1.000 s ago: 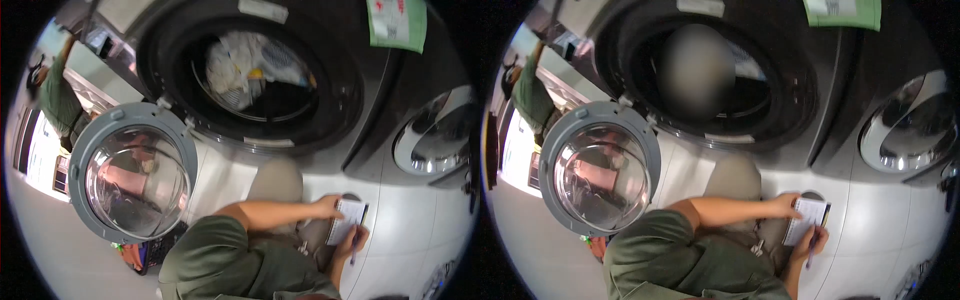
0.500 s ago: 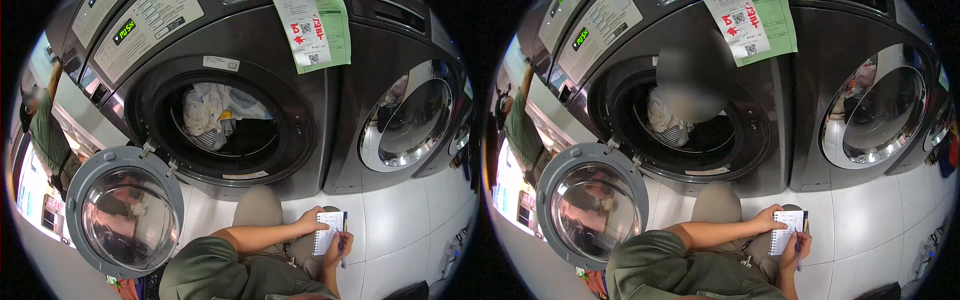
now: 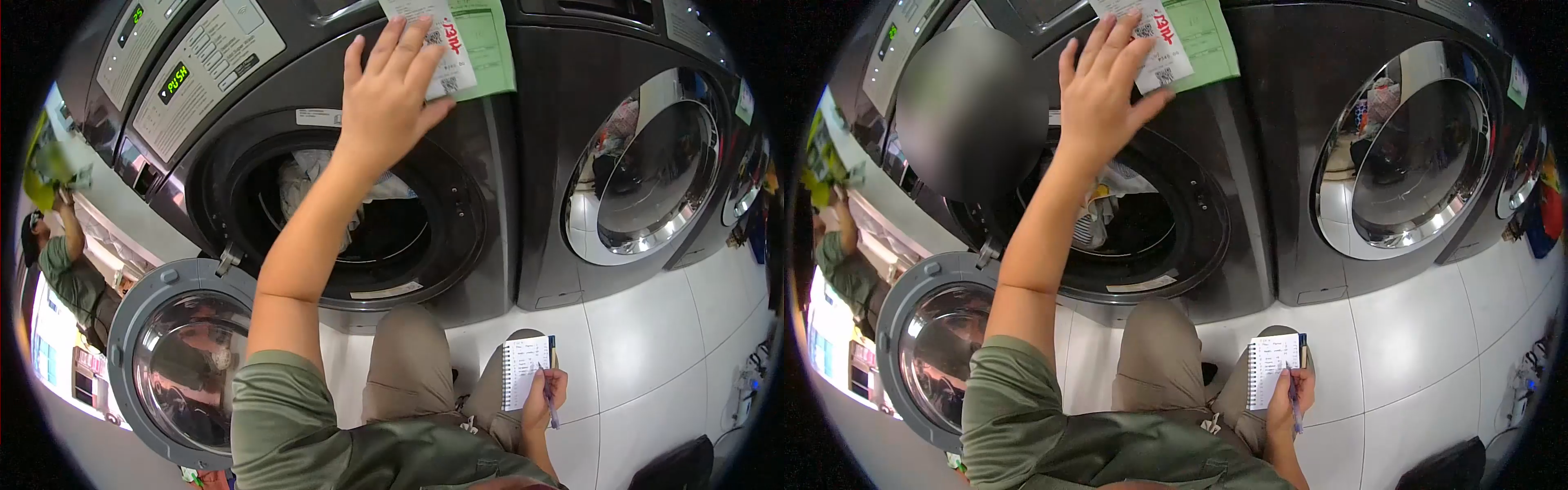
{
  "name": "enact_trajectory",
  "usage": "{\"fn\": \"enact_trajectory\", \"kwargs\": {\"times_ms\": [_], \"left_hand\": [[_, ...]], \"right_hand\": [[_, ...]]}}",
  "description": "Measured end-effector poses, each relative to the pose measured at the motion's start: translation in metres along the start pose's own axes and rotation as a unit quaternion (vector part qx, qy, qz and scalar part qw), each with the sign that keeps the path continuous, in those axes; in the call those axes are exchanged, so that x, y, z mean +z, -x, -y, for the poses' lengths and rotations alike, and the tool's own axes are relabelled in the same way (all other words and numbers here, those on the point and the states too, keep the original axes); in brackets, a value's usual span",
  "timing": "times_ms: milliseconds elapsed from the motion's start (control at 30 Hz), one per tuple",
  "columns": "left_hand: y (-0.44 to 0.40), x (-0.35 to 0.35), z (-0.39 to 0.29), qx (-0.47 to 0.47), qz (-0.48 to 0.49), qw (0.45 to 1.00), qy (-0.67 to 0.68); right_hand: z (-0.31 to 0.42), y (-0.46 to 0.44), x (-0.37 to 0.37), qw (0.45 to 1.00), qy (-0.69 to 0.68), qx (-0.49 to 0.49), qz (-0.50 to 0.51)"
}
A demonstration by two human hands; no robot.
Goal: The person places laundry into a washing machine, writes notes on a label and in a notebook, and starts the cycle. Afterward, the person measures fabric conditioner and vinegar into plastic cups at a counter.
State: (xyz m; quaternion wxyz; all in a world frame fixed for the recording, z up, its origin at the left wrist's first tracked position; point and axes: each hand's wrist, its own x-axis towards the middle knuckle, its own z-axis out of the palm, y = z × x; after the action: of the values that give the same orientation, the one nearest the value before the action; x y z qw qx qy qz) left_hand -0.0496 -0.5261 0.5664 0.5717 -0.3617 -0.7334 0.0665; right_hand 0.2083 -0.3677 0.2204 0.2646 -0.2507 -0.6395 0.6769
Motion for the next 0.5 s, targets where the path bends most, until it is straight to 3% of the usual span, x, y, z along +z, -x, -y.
{"fn": "enact_trajectory", "kwargs": {"times_ms": [133, 200, 233, 333, 367, 400, 433, 500], "left_hand": [[-0.014, -0.001, 0.014, 0.061, -0.096, 0.992, 0.061], [-0.015, -0.006, 0.014, -0.147, -0.036, 0.975, 0.162], [-0.02, -0.004, 0.016, -0.092, -0.117, 0.974, 0.17], [-0.024, -0.012, 0.011, -0.149, -0.112, 0.961, 0.206], [-0.024, -0.017, 0.01, -0.207, -0.053, 0.957, 0.195], [-0.026, -0.024, 0.02, -0.208, -0.051, 0.957, 0.195], [-0.028, -0.034, 0.037, -0.139, 0.056, 0.962, 0.227], [-0.022, -0.03, 0.033, -0.071, 0.168, 0.948, 0.261]], "right_hand": [[0.0, 0.0, -0.003, 1.0, 0.005, 0.009, 0.004], [0.003, 0.0, -0.002, 1.0, 0.013, -0.009, 0.001], [0.005, 0.001, -0.002, 1.0, 0.012, -0.009, 0.001], [0.009, 0.001, -0.002, 1.0, 0.007, 0.009, 0.007], [0.009, 0.001, -0.002, 1.0, 0.006, 0.008, 0.009], [0.01, 0.002, -0.002, 1.0, 0.007, 0.008, 0.012], [0.009, 0.001, -0.002, 1.0, 0.008, 0.009, 0.012], [0.005, 0.001, -0.004, 1.0, 0.012, 0.004, 0.006]]}}
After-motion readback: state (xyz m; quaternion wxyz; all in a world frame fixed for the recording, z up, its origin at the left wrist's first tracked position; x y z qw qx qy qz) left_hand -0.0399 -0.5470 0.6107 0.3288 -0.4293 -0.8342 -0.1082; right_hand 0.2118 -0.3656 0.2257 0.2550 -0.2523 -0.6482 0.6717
